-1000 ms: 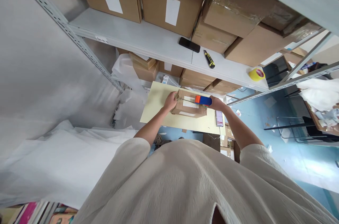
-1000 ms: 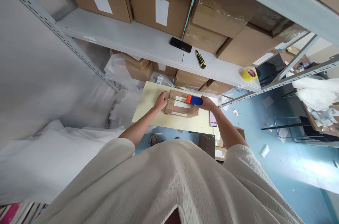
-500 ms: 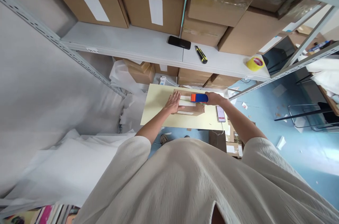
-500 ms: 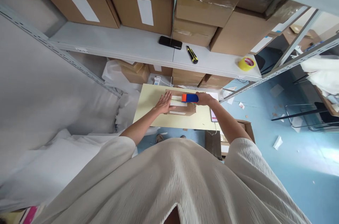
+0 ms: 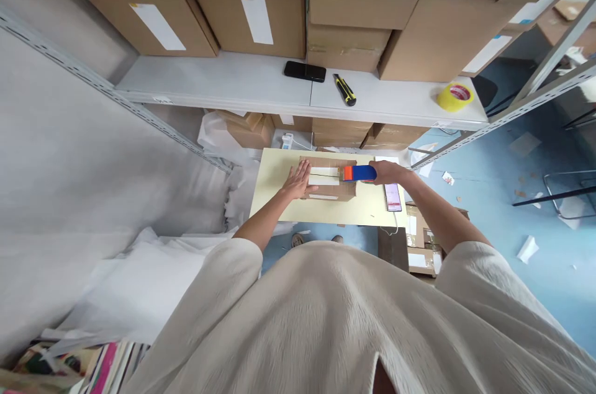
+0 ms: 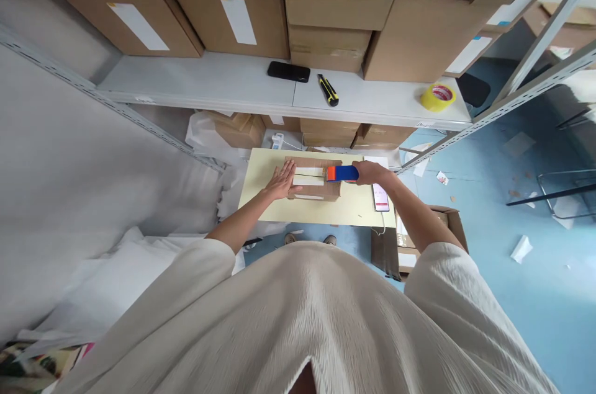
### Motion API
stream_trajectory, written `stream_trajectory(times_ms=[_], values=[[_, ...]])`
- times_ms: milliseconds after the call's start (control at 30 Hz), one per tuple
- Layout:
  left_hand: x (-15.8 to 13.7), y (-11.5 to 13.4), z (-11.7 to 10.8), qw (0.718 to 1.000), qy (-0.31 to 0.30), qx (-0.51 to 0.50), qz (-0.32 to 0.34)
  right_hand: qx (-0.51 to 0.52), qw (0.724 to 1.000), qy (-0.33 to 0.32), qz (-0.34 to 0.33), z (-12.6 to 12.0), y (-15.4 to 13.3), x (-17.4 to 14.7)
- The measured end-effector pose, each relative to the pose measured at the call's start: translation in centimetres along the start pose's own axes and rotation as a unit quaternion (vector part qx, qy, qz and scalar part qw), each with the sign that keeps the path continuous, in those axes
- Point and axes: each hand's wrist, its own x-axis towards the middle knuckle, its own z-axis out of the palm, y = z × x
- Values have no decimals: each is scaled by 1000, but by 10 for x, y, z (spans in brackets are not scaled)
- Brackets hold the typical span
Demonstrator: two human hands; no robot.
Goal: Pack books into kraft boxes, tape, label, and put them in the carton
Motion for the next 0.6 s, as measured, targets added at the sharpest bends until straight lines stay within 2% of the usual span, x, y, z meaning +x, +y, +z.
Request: stream_trajectory(times_ms=[167, 300, 467, 600], values=[[1, 0, -3, 1000, -10, 7, -4, 14, 1000, 3, 13, 17, 60, -12], [1, 1, -4, 1000, -18, 18, -14, 14, 1000, -2, 24, 31, 93, -21], [-1, 1, -8, 999, -28, 28, -15, 16, 1000, 3, 24, 45, 110, -17], [-2, 3, -12, 999, -33, 27, -18, 23, 999, 8, 25, 59, 102, -4]])
